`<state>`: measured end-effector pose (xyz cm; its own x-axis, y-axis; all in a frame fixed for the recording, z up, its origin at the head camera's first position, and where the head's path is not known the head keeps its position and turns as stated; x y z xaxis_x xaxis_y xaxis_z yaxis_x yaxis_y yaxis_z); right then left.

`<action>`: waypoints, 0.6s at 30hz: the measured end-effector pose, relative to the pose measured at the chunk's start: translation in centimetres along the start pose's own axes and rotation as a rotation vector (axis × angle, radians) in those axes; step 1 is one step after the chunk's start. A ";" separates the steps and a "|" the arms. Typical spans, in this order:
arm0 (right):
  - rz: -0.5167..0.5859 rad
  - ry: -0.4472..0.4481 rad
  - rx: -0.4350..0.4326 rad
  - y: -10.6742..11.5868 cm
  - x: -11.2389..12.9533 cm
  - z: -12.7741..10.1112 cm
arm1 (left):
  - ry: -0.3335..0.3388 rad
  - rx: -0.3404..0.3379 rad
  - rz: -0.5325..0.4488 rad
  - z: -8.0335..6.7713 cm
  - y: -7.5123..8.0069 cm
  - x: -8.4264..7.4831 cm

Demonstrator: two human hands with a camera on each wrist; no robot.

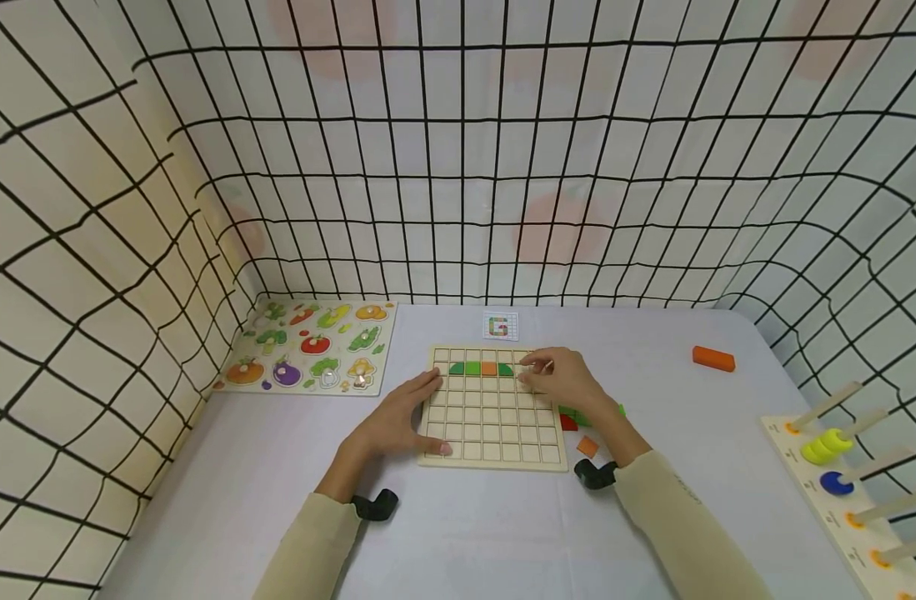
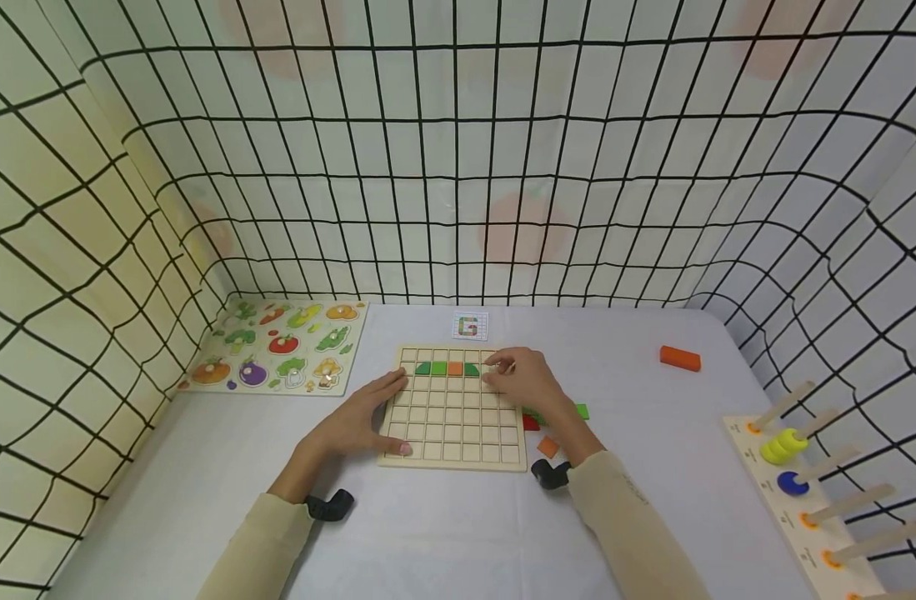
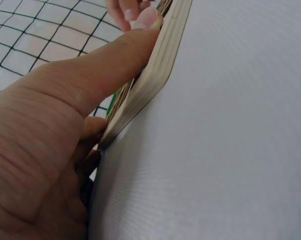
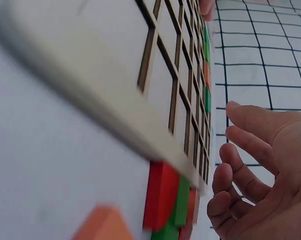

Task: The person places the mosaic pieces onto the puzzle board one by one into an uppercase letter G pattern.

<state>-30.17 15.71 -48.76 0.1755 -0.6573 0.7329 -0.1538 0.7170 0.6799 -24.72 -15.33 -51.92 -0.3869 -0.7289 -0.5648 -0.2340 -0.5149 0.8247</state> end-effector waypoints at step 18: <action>-0.160 -0.102 -0.098 5.9 -4.9 -5.4 | 0.004 -0.004 0.002 0.0 -0.1 0.0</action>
<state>-26.66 24.43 -48.47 0.0895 -0.7811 0.6179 -0.0355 0.6175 0.7857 -24.68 -15.33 -51.97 -0.3833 -0.7317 -0.5637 -0.2294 -0.5157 0.8255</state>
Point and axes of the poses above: each hand's wrist, its own z-axis towards the middle knuckle, its own y-axis out of the back of the hand, x = y × z, the point moved 2 cm from there along z, towards the middle knuckle, and after that the axes turned 3 degrees about -x, right-handed, at the moved point
